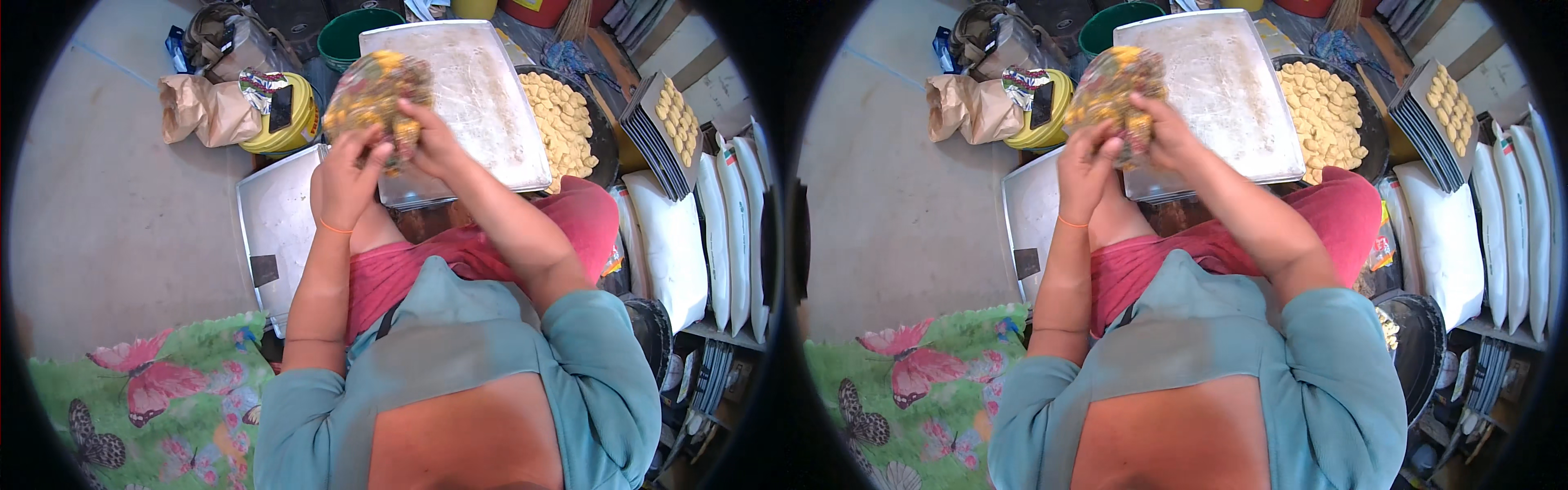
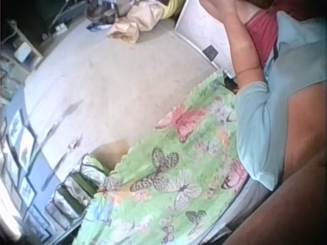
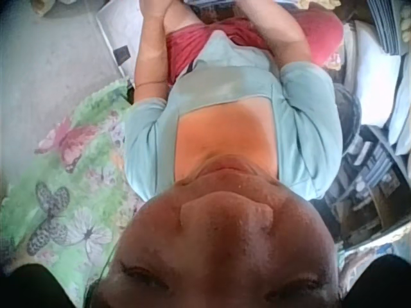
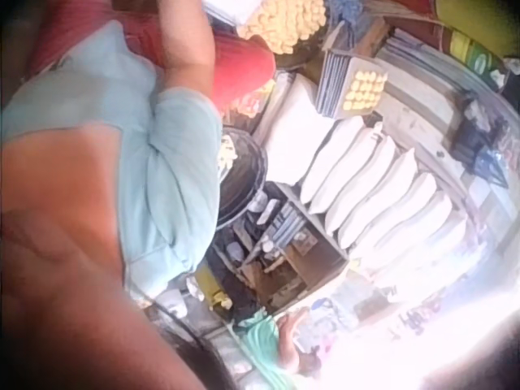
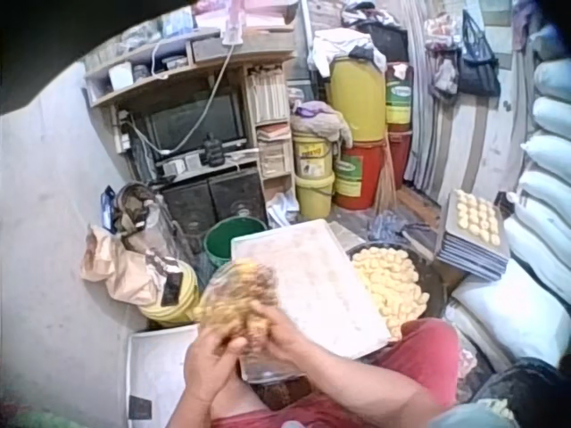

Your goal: The person organizes pieces of dough on a metal tray, wipes the tray with a cloth, and then gathers more dough from a large container to place it on the tray.

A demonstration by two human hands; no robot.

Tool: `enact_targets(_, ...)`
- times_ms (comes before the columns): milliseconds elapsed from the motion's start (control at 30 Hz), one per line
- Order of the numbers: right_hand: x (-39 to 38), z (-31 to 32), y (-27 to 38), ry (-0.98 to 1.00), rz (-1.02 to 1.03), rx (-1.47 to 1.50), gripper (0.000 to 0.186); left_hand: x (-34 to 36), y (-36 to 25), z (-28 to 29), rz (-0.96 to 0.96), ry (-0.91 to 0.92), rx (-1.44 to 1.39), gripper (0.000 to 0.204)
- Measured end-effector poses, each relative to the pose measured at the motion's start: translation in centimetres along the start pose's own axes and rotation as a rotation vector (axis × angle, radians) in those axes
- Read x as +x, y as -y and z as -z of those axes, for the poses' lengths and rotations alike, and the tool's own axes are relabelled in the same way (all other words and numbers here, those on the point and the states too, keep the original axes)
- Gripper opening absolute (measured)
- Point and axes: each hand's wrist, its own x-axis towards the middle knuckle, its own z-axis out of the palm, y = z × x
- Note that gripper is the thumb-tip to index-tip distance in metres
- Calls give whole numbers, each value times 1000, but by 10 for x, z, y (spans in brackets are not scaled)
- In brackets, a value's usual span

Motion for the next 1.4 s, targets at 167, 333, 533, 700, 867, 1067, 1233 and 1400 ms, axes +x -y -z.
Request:
enact_targets(167,-68,17,81,-112,68,-1272,47,-4,86,-16,648,-40,-573,42)
enact_targets(333,-98,28,5,500,-68,-2318,68,-3,84,-53,885,172,-834,48)
enact_targets(533,30,47,11,434,18,-2461,61,-22,119,-82,476,-8,-392,58)
enact_targets(700,194,114,66,55,71,-2553,55,-3,100,-74,528,166,-152,48)
enact_targets(867,251,136,87,-251,122,-2570,61,9,97,-77,616,215,-287,41)
enact_targets(1067,72,66,8,539,99,-2326,72,2,98,-79,528,141,-38,35)
enact_targets(1233,172,79,13,413,213,-2306,68,9,89,-78,573,80,-139,35)
enact_targets(1400,265,163,121,-551,175,-2312,74,6,98,-95,517,-43,-210,37)
